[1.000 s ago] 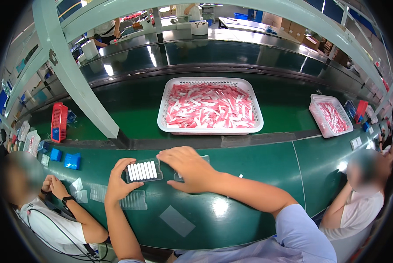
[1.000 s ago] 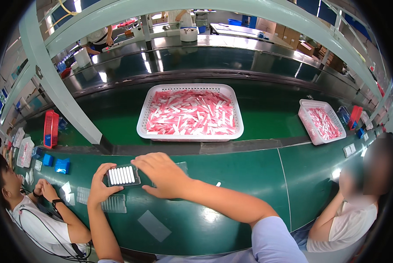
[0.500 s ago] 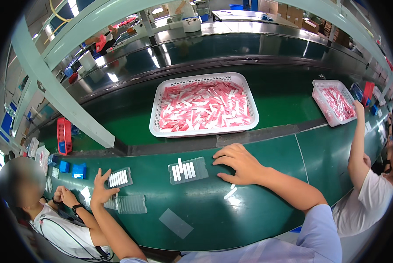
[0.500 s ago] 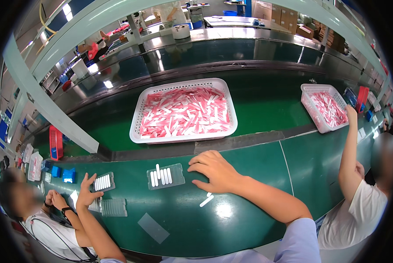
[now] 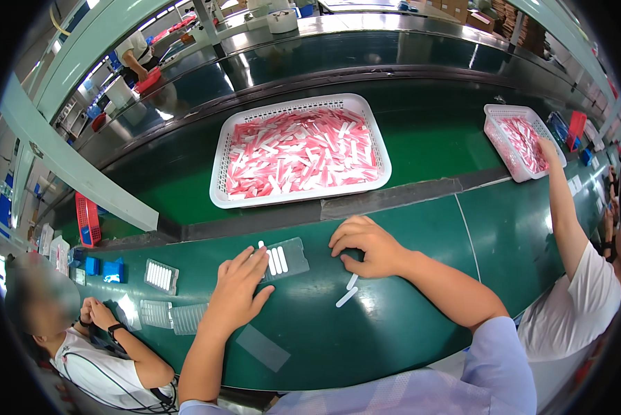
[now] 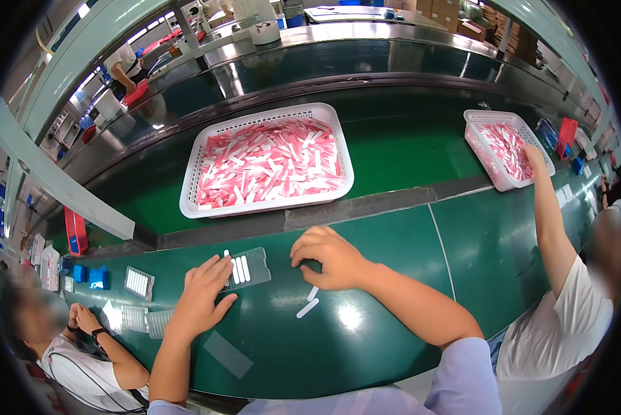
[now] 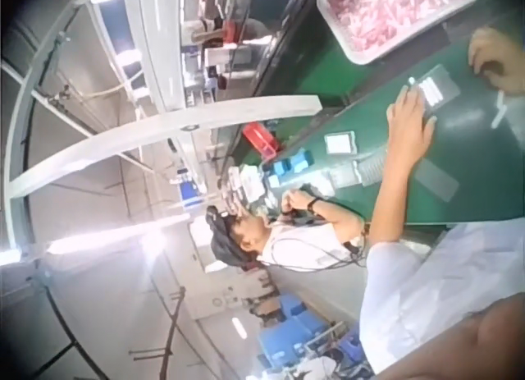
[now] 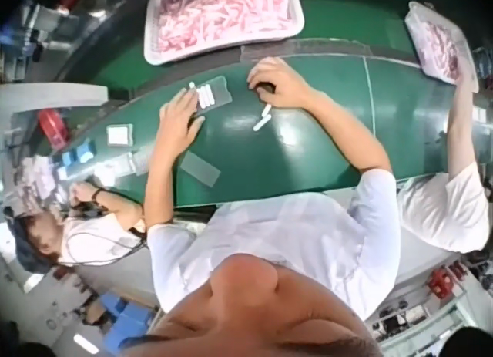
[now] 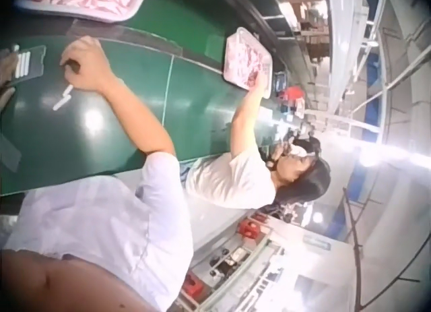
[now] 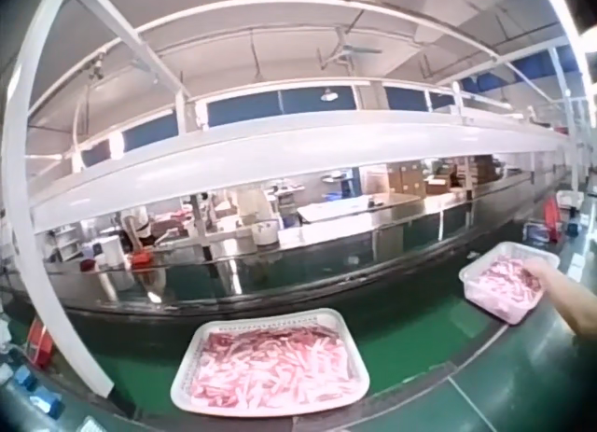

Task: The person inserts small nail buffer strips into clear plastic packaging trays by hand and gathers additional strips from a basket on the workbench.

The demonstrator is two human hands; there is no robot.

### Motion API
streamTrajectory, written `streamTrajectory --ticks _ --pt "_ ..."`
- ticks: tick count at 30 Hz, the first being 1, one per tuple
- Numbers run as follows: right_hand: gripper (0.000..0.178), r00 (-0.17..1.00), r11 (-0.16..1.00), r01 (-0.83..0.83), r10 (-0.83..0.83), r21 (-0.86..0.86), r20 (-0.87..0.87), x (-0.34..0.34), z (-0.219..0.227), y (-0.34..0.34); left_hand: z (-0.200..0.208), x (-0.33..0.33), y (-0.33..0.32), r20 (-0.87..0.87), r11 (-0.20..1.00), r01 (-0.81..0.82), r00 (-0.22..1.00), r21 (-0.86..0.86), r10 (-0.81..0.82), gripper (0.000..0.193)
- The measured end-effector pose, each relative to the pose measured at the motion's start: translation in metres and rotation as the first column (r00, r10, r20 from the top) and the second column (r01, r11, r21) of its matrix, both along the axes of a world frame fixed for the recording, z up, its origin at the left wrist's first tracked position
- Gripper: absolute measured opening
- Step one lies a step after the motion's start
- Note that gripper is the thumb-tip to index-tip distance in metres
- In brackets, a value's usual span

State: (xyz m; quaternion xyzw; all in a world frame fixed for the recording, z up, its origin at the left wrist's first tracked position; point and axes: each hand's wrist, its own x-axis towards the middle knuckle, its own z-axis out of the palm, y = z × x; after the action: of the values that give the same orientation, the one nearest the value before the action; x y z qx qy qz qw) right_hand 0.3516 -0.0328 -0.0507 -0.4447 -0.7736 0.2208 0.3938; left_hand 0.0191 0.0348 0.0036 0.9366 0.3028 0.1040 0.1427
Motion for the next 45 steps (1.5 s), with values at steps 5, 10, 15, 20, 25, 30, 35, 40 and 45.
streamTrajectory --ticks 5,10,15,20,25,30,35,40,45 --pt "0.019 0.998 0.999 0.045 -0.045 0.014 0.035 -0.002 -0.001 -0.002 -0.002 -0.003 -0.011 -0.155 0.994 -0.007 0.988 0.108 0.023 0.063" --pt "0.019 0.998 0.999 0.050 -0.050 0.005 0.035 -0.001 -0.004 0.000 -0.006 -0.004 -0.032 -0.166 1.000 0.000 0.986 -0.004 -0.001 0.063" --pt "0.019 0.998 0.999 0.049 -0.050 0.023 0.028 -0.001 -0.001 -0.003 -0.004 0.002 -0.024 -0.159 0.999 -0.044 0.986 0.015 0.046 0.074" --pt "0.018 0.999 0.998 0.044 -0.045 0.039 0.017 -0.002 -0.004 -0.002 -0.006 0.000 -0.017 -0.088 0.999 -0.041 0.995 -0.026 0.039 0.084" --pt "0.016 0.998 0.998 0.045 -0.046 0.037 0.032 -0.002 0.000 -0.003 -0.005 0.002 0.012 0.018 0.993 -0.110 0.994 0.032 0.109 0.093" --pt "0.043 0.995 0.997 0.073 -0.074 0.017 0.068 -0.007 0.004 -0.007 -0.020 -0.001 0.031 0.008 0.987 0.076 0.997 0.143 -0.078 0.084" --pt "0.069 0.983 0.991 0.094 -0.107 0.090 0.151 -0.012 0.006 -0.008 -0.025 0.010 0.017 0.046 0.985 0.101 0.993 0.138 -0.108 0.069" --pt "0.067 0.968 0.992 0.066 -0.090 0.111 0.232 -0.012 -0.002 -0.004 -0.012 0.019 0.006 0.029 0.982 0.166 0.985 0.094 -0.169 0.062" --pt "0.067 0.966 0.992 0.005 -0.037 0.123 0.257 -0.016 -0.001 -0.006 -0.011 0.031 0.005 0.062 0.972 0.228 0.971 0.058 -0.231 0.059"
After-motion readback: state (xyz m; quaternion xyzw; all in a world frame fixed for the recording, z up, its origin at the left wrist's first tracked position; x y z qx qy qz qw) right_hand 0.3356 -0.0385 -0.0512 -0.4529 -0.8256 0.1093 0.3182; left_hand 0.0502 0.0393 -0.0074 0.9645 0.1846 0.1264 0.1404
